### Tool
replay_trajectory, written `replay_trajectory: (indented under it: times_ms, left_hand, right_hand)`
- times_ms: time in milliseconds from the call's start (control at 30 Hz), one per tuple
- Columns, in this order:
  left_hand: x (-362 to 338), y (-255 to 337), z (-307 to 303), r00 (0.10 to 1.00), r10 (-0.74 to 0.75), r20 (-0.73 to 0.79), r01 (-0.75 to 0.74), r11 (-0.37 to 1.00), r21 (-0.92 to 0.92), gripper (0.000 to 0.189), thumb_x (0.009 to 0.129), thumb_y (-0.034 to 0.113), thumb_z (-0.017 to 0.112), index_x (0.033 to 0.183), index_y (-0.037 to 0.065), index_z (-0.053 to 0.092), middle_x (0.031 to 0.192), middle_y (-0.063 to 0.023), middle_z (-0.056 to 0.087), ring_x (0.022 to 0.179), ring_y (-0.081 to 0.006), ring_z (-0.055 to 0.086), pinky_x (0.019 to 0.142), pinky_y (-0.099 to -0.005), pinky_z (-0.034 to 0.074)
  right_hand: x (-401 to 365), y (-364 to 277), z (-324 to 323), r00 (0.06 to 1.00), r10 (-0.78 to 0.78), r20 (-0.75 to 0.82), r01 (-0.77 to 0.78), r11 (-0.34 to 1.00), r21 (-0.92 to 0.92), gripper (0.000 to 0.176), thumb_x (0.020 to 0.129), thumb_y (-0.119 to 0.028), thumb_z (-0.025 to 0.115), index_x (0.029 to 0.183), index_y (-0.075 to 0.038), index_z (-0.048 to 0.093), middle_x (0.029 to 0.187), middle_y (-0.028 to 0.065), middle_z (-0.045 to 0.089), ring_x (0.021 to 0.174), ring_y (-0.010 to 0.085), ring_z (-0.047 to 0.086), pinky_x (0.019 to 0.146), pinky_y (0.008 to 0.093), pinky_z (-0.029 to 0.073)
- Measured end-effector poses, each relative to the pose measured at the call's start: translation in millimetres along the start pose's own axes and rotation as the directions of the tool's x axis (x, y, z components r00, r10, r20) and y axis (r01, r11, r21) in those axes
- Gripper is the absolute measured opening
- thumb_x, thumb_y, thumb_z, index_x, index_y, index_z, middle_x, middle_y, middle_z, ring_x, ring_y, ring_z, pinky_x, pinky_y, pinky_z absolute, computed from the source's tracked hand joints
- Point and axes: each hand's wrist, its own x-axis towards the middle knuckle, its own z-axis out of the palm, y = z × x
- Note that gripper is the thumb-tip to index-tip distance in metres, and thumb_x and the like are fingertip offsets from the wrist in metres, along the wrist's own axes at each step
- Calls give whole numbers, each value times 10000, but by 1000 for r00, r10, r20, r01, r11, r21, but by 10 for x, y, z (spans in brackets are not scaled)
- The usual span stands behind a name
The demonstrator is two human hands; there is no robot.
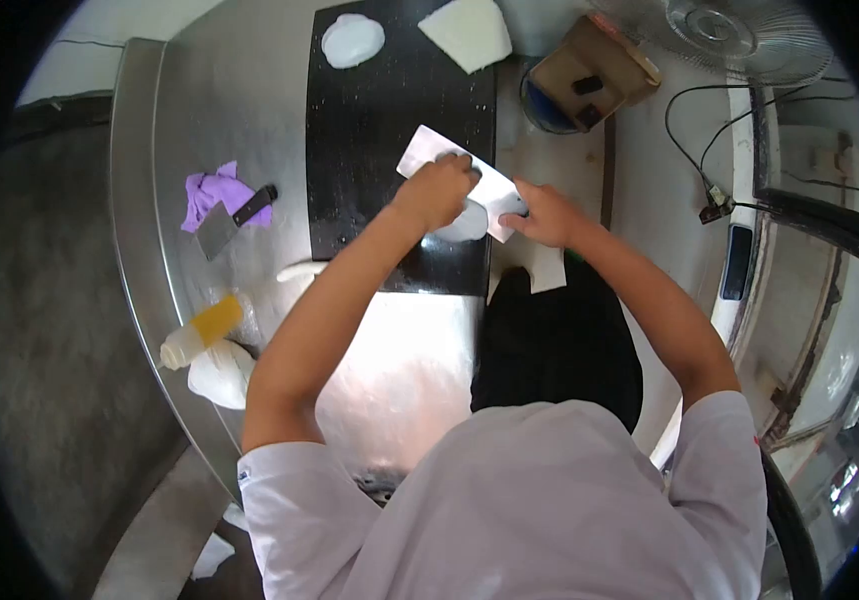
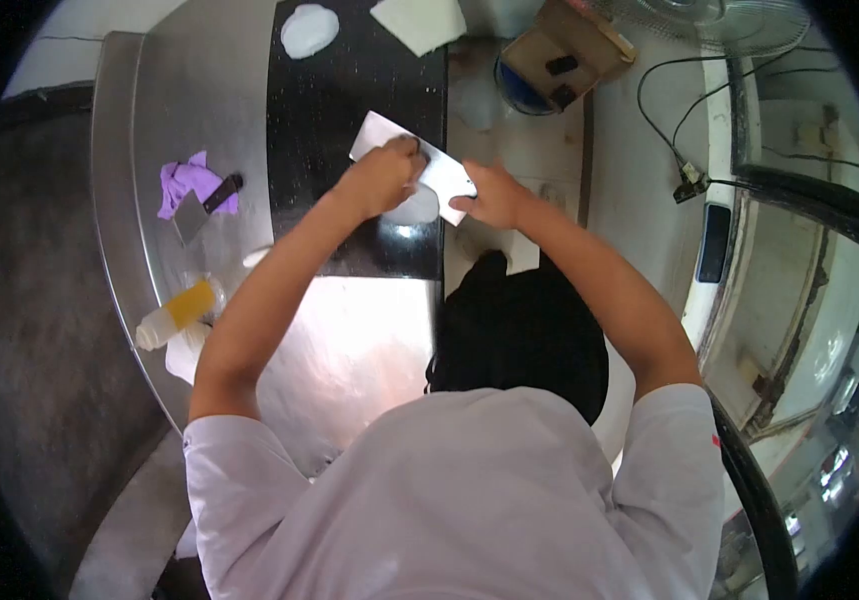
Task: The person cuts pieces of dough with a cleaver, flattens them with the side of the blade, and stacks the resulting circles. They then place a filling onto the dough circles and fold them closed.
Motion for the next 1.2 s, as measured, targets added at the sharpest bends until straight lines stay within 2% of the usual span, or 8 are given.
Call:
replay_trajectory:
  times_ms: [33,367,533,700,833,900,1033,1200]
  left_hand:
    - [-7,-42,41,994,67,-88,-70,997,-21,171,834,65,685,991,6,655,1136,-180,603,1121,-361,610,909,-440,530]
    - [-3,-101,130,997,-19,-79,7,987,-159,195,839,50,667,1028,11,643,1171,-168,634,1068,-362,653,930,-439,531]
    - [-6,-126,-59,994,109,-13,-110,993,-43,110,837,71,643,929,17,668,1080,-151,653,1031,-370,652,906,-454,534]
    - [-15,-166,-152,999,11,41,-3,979,-203,84,828,86,627,839,17,674,1003,-160,626,934,-386,660,838,-462,536]
    - [-52,-114,-289,971,-115,208,180,929,-324,129,843,94,591,837,-11,666,932,-216,682,949,-401,663,845,-471,525]
    - [-80,-87,-353,971,-121,208,191,912,-362,163,861,123,581,857,-16,666,949,-241,695,958,-417,665,850,-470,524]
    - [-151,-141,-405,968,-110,226,193,902,-386,223,876,194,599,893,-19,662,928,-241,685,924,-421,664,844,-453,528]
    - [-359,-640,-255,958,-248,145,283,738,-613,249,831,98,696,1045,0,613,905,-152,687,864,-258,685,813,-402,551]
  right_hand:
    - [-3,8,10,1000,-12,-29,13,999,48,429,871,-287,762,1066,43,570,987,280,685,930,461,669,806,497,508]
    - [65,135,-6,999,-8,-41,10,999,42,427,854,-284,770,1051,37,569,998,283,677,942,458,662,813,486,505]
    - [94,175,-10,1000,13,-24,-13,1000,21,439,854,-292,774,1054,37,562,991,284,674,943,463,658,800,488,505]
    - [405,97,-76,969,-1,-246,-4,1000,-21,453,861,-299,775,1067,33,544,999,297,673,975,475,659,816,510,505]
    - [531,-127,-73,974,175,-144,-165,983,80,471,866,-296,774,1129,31,560,1060,297,676,1014,467,656,850,502,516]
    - [384,69,207,981,-62,-183,83,991,106,465,870,-277,766,1178,13,573,1066,267,688,1004,450,668,851,486,529]
    - [-732,150,402,959,64,274,-58,998,-29,540,897,-337,744,1251,15,536,1029,266,691,964,447,678,843,489,538]
    - [-1435,102,359,939,215,269,-226,974,9,494,938,-357,728,1155,31,513,991,313,684,972,490,668,840,505,534]
